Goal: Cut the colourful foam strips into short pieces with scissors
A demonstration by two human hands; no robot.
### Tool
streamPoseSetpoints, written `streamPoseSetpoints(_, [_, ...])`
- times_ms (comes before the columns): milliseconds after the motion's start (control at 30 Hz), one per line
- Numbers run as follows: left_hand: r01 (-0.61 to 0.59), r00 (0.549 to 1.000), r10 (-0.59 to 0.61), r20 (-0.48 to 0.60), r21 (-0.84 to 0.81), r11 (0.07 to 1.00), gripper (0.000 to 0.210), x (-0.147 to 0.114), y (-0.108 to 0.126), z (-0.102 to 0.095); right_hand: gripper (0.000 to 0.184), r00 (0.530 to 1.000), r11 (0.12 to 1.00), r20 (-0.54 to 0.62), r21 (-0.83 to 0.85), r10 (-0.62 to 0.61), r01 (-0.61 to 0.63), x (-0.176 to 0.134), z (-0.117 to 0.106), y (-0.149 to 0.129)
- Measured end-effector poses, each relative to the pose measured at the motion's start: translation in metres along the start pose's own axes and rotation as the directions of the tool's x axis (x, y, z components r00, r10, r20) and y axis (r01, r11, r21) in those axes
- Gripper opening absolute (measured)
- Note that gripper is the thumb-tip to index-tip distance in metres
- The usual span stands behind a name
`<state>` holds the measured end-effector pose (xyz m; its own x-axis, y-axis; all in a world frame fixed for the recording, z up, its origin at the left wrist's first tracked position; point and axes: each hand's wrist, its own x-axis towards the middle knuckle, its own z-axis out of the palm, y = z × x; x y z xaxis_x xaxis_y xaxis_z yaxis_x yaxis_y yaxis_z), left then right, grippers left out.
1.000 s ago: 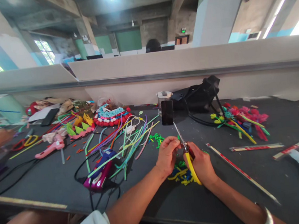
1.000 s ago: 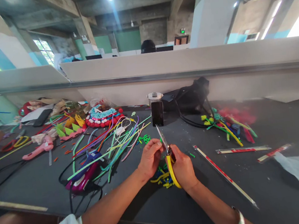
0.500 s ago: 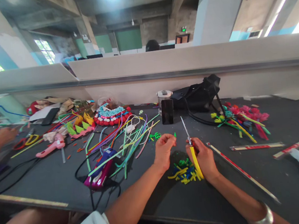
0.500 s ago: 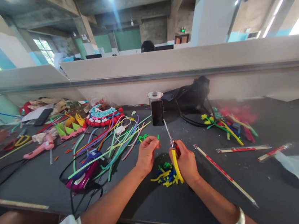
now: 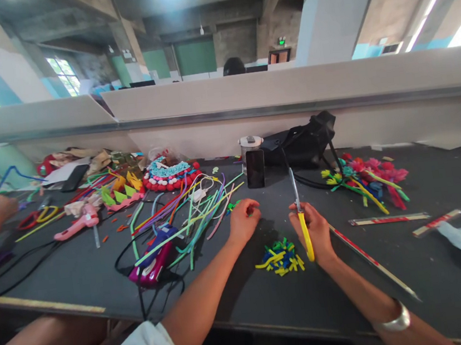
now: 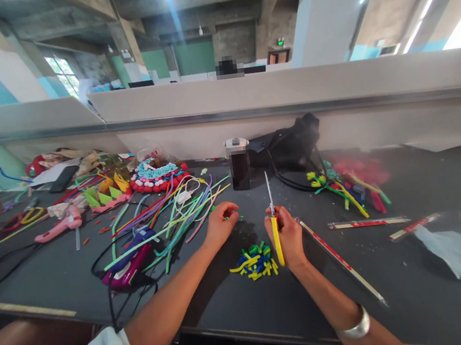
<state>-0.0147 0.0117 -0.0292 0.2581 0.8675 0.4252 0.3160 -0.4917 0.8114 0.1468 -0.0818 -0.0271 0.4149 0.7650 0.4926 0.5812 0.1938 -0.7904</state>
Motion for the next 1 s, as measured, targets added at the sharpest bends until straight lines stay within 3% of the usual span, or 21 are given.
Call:
streamPoseSetpoints(67, [-0.072,0.987,0.069,0.147,0.017,0.997,0.013,-0.004,0.007,0.002,0.021,1.0,1.0,-0.002,-0.001,0.0,0.0,0.0,0.0,0.002])
streamPoseSetpoints(200, [-0.205,0.901,0.177,0.396,0.028,0.978,0.007,-0.014,0.017,0.008,0.022,1.0,1.0,-0.008,0.0,-0.028,0.028,0.001,0.0,0.005])
streamPoseSetpoints(400, [-0.492,0.73,0.35,0.587,0.096,0.865,0.031,-0.026,0.016,0.018,0.023,0.999,0.999,0.028,0.034,-0.018,0.017,0.0,0.003,0.009])
streamPoseSetpoints(567, [-0.513,0.672,0.373,0.64,0.039,0.857,0.017,-0.023,0.013,0.018,0.022,0.999,1.0,0.033,0.025,-0.02,0.019,0.001,0.002,0.007])
streamPoseSetpoints(700, [-0.479,0.661,0.368,0.654,-0.01,0.878,0.011,-0.019,0.015,0.015,0.023,0.999,1.0,0.045,0.026,-0.006,0.004,0.0,0.001,0.006])
streamPoseSetpoints(833, [-0.475,0.681,0.358,0.639,0.013,0.88,0.01,-0.021,0.019,0.013,0.024,0.998,1.0,0.059,0.02,-0.01,0.009,-0.001,0.001,0.006])
streamPoseSetpoints(1000, [-0.234,0.81,0.225,0.541,-0.053,0.971,0.011,-0.022,0.019,0.012,0.025,0.998,1.0,0.056,0.019,0.008,-0.009,-0.001,0.001,0.007])
